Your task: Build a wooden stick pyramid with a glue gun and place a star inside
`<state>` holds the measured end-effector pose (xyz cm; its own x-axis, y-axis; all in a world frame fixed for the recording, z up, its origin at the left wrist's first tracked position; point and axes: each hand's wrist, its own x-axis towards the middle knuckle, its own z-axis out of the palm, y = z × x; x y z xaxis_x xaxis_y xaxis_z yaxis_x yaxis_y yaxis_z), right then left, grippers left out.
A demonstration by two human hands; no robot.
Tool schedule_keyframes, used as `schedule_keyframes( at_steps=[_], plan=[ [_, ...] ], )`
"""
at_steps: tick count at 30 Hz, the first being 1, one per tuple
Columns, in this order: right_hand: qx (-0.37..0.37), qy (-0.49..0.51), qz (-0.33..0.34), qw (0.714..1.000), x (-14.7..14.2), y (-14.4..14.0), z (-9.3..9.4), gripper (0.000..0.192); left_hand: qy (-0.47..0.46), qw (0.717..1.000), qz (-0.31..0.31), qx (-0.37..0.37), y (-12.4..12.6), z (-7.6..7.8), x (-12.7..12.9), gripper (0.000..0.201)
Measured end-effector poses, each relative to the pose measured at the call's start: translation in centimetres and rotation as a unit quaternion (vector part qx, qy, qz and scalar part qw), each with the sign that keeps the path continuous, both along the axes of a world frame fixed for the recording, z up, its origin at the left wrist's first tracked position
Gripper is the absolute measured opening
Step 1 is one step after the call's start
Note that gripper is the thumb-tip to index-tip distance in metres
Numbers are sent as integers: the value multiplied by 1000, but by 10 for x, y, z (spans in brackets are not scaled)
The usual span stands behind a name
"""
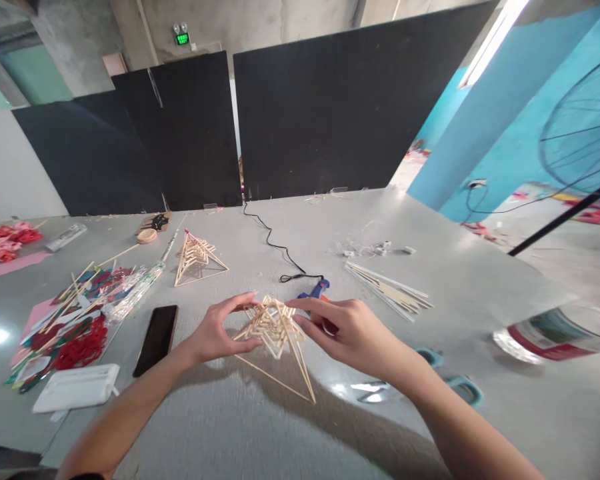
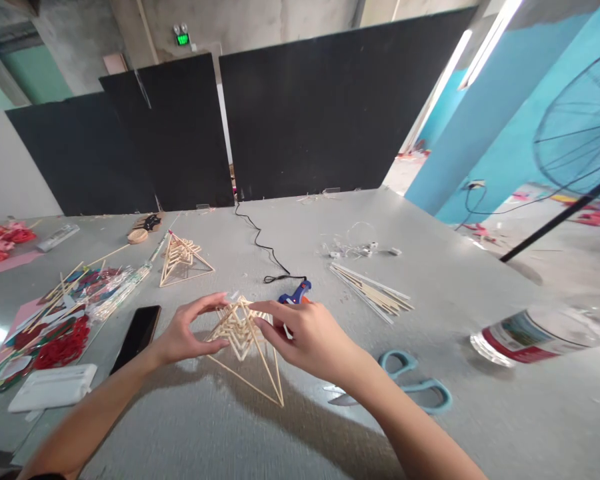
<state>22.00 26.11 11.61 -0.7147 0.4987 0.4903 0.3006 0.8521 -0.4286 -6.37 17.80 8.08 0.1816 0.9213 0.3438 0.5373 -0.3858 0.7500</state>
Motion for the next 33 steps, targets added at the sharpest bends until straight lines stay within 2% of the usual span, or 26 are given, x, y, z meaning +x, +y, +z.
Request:
schedule_keyframes(
  at_steps=[6,15,21,33],
  plan=[
    [-68,-86,-33,993,-2,13,-4,41,0,1000,-11,-4,13,-24,-4,84],
    [-108,-51,-28,992,-6,21,0,48,20,999,-23,14,16,-48,-12,84],
    [-100,-52,-27,993,-6,23,-2,48,30,999,-11,26,11,-49,-9,79],
    [-105,-59,-31,992,-4,21,0,46,5,1000,-22,1,13,-54,-9,90]
  ],
)
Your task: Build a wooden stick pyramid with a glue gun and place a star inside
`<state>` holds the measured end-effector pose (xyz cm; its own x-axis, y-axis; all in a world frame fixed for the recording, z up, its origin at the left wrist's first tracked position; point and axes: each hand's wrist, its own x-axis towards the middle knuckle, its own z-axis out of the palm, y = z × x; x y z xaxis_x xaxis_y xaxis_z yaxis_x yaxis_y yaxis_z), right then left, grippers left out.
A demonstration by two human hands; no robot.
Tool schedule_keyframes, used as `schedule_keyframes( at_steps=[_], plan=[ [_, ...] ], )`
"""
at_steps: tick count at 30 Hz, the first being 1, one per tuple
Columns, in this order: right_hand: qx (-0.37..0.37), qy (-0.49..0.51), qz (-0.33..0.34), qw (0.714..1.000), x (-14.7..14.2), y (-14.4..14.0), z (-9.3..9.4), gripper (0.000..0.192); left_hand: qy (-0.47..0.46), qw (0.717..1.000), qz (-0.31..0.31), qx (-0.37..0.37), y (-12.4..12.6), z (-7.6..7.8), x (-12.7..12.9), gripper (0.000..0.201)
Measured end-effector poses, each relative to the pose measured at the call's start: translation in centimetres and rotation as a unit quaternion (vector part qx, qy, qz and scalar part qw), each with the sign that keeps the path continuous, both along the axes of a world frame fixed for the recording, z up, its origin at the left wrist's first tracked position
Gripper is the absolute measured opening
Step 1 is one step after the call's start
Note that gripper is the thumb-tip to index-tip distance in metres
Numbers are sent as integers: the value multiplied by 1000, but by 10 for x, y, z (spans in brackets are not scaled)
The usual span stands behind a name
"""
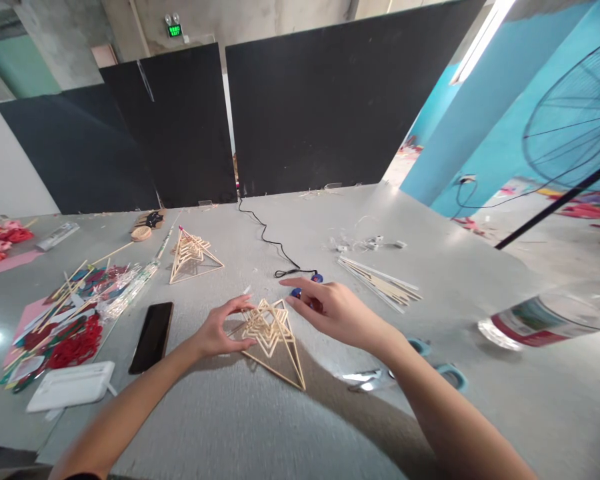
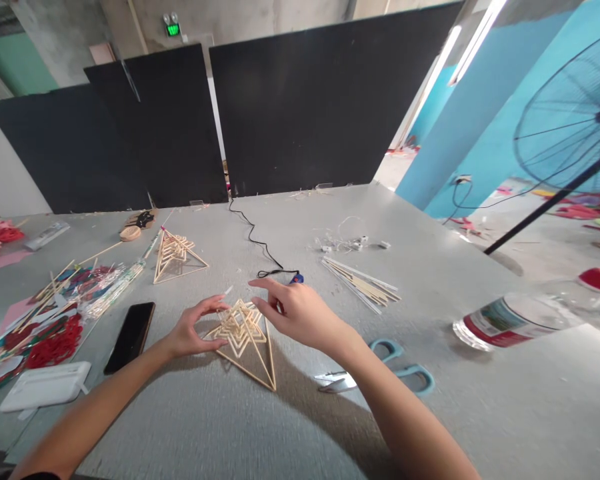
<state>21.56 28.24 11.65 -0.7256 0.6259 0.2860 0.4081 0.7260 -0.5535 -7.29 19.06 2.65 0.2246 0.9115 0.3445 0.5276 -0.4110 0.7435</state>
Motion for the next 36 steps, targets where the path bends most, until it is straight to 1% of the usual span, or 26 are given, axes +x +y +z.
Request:
schedule_keyframes(
  at_steps=[9,23,36],
  plan=[
    [-1,2,0,1000,0,0,0,46,-14,1000,22,-1,0,-4,-2,86],
    [-1,-10,-7,1000,0,2,-3,46,-28,999,17,0,0,-14,0,89],
    [-12,-22,-8,1000,-5,2,-1,49,-34,999,13,14,1,-14,-1,87]
  ],
)
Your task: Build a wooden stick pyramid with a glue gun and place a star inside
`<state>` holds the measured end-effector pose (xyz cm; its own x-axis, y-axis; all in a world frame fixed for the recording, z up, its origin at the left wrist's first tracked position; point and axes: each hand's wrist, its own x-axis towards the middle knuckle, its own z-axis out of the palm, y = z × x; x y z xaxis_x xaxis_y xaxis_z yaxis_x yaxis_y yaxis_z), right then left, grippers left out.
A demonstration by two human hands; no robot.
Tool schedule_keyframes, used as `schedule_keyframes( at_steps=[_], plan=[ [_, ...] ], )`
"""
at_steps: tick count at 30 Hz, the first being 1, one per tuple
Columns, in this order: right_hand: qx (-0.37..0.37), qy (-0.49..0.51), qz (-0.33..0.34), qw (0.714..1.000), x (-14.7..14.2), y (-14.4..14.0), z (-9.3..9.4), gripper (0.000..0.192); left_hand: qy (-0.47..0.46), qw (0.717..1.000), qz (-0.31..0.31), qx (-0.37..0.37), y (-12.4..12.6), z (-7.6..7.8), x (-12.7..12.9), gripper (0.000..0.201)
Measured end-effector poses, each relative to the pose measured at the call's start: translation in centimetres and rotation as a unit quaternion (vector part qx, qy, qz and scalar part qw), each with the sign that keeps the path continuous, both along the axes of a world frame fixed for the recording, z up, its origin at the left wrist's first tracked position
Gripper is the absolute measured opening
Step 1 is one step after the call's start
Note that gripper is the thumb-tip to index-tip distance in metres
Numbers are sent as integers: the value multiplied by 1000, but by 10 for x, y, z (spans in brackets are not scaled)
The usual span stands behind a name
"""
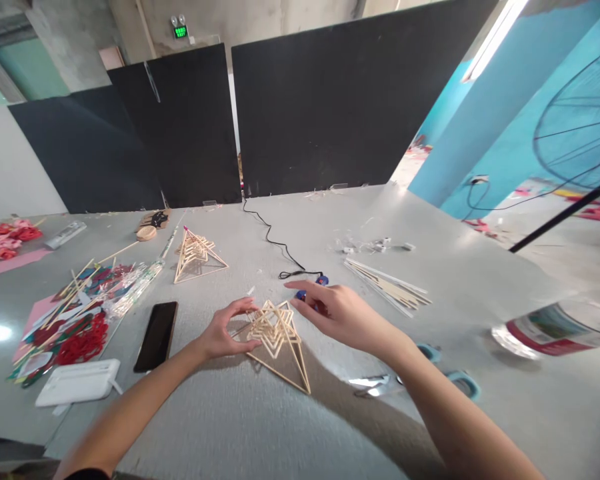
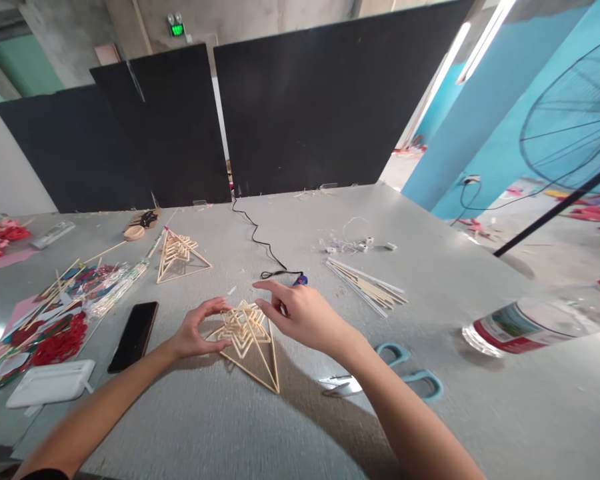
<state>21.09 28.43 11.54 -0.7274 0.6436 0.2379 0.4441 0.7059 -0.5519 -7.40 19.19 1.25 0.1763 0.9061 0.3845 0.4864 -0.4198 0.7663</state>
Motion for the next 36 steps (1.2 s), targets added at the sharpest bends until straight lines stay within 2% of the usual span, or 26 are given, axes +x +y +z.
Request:
schedule_keyframes(
  at_steps=[8,36],
  plan=[
    [0,-3,-2,1000,2,2,-5,49,-10,1000,-7,9,1,-6,-1,92],
    [4,-10,0,1000,2,2,-8,47,-15,1000,-10,20,1,-11,-1,92]
  ],
)
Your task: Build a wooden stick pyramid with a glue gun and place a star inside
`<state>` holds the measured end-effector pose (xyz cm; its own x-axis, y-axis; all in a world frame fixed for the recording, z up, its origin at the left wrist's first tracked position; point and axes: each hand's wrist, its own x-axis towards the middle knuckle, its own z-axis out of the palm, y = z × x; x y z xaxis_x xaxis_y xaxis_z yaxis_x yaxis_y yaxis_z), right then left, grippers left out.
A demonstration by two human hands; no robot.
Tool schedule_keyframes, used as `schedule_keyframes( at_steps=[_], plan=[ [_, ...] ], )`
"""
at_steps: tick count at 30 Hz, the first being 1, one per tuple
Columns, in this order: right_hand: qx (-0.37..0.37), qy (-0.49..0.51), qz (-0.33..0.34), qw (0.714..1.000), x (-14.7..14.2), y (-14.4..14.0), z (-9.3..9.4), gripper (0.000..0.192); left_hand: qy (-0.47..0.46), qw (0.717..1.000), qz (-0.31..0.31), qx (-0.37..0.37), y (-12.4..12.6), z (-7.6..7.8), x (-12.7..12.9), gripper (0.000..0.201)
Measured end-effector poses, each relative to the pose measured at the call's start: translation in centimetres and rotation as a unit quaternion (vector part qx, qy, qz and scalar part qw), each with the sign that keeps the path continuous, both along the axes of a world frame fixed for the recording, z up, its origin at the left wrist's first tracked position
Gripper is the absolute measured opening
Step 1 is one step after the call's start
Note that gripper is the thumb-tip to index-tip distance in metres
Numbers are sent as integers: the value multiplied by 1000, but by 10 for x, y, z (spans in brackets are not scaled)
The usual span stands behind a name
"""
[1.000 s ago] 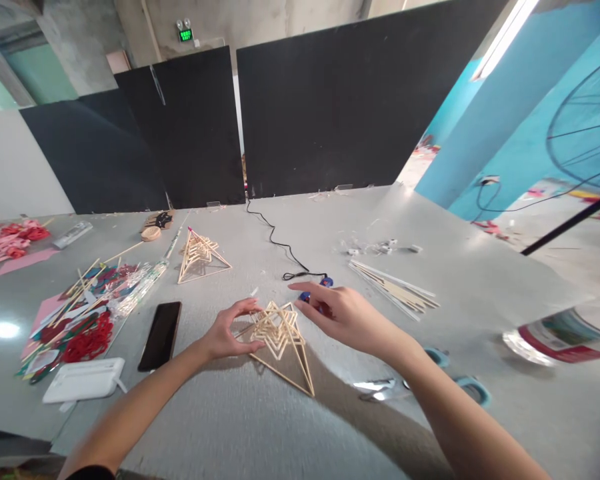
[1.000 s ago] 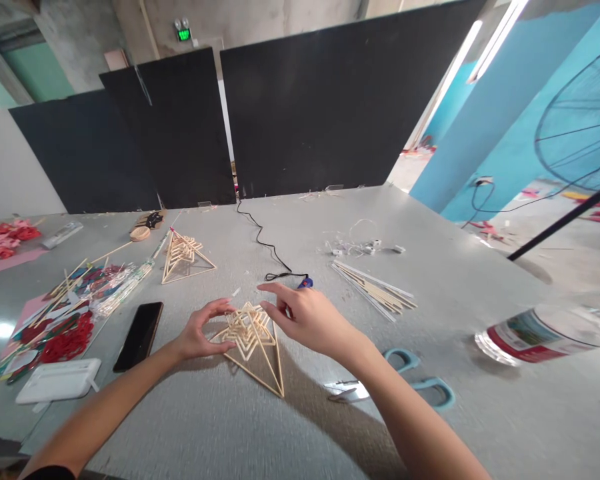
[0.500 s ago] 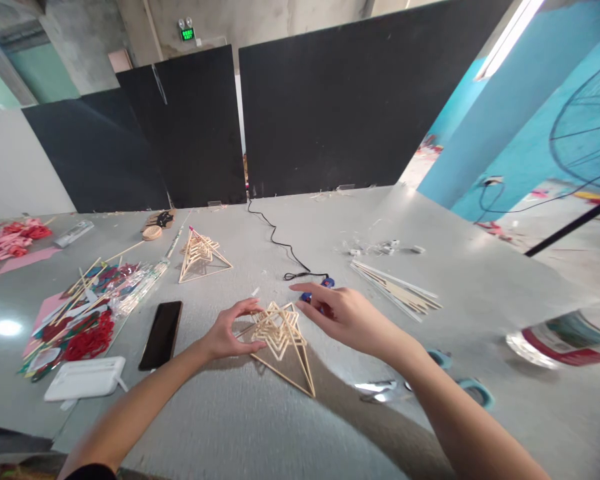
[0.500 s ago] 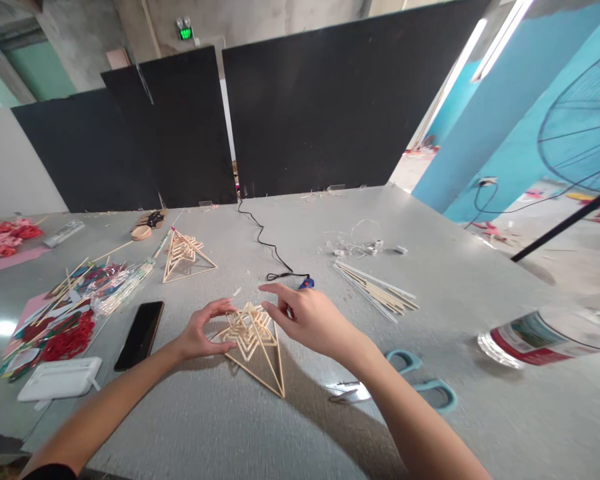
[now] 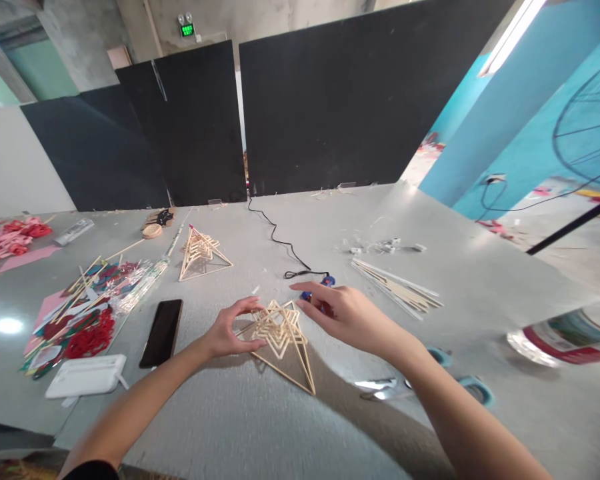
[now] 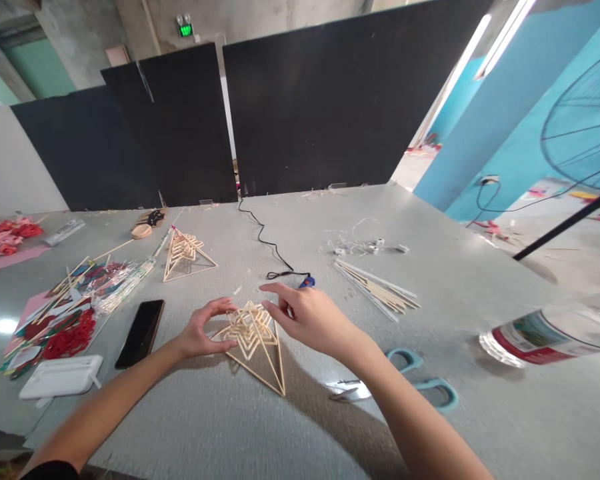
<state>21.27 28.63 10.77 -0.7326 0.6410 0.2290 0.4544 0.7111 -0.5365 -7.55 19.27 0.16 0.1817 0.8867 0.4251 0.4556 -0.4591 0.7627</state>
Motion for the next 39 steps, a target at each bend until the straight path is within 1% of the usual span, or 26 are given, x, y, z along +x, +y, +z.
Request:
schedule_keyframes(
  at_steps=[8,19,29,39],
  plan=[
    [5,3,3,1000,0,1,0,45,-17,1000,-1,-7,0,10,2,93],
    [-3,-2,1,1000,0,0,1,46,-19,1000,0,-19,-2,17,5,92],
    [-1,-1,0,1000,0,0,2,47,-24,1000,-3,-17,-2,10,5,94],
    [1,-9,0,1000,0,0,1,47,-8,1000,7,-12,-2,7,2,93]
  ],
)
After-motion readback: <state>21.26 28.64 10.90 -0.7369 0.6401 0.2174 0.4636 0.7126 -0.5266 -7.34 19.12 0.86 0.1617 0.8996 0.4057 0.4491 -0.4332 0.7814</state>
